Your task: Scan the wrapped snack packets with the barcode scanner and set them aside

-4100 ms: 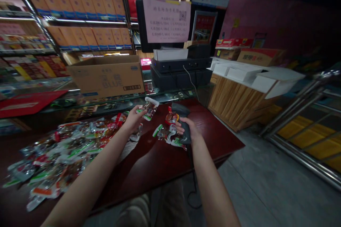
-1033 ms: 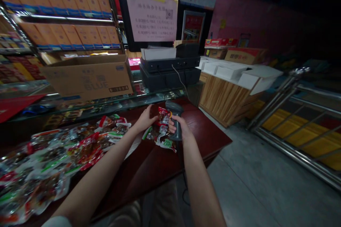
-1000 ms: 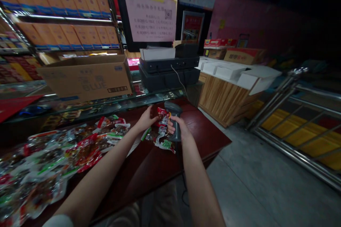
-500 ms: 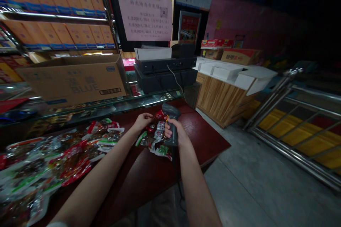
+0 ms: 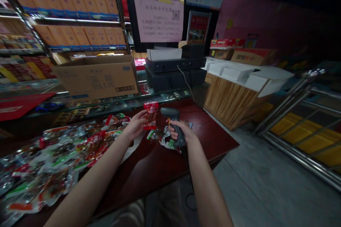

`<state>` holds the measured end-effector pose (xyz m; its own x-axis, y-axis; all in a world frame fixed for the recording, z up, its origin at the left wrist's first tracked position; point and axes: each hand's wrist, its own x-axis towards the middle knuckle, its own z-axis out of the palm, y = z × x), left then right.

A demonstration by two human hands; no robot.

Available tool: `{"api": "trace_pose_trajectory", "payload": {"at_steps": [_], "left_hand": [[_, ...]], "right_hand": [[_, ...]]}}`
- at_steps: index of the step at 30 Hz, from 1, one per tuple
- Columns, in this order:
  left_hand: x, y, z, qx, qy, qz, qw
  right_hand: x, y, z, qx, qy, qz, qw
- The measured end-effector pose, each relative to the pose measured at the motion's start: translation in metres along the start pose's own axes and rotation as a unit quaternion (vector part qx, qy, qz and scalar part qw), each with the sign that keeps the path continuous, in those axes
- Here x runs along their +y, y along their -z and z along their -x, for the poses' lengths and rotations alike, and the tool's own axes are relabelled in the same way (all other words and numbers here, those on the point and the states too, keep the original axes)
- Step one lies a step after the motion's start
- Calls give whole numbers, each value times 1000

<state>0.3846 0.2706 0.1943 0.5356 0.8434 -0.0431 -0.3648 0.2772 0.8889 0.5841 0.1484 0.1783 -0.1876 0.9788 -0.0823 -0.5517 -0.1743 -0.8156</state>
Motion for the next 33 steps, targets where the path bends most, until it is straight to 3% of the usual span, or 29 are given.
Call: {"api": "trace_pose_trajectory", "payload": {"at_steps": [7, 11, 15, 18, 25, 33], "left_hand": [[-13, 11, 15, 48, -11, 38, 998], [-21, 16, 8, 136, -66, 18, 988], [-24, 23, 4, 248, -182, -105, 946], [-20, 29, 7, 285, -258, -212, 899], [-9, 32, 16, 302, -320, -391, 808], [-5, 31, 22, 276, -353, -459, 767]], "right_hand": [[2, -6, 6, -50, -17, 36, 998], [3, -11, 7, -51, -33, 60, 996], [6, -15, 4, -15, -37, 77, 996], [8, -17, 2, 4, -34, 89, 995], [13, -17, -1, 5, -23, 103, 994], [15, -20, -1, -3, -8, 123, 992]]}}
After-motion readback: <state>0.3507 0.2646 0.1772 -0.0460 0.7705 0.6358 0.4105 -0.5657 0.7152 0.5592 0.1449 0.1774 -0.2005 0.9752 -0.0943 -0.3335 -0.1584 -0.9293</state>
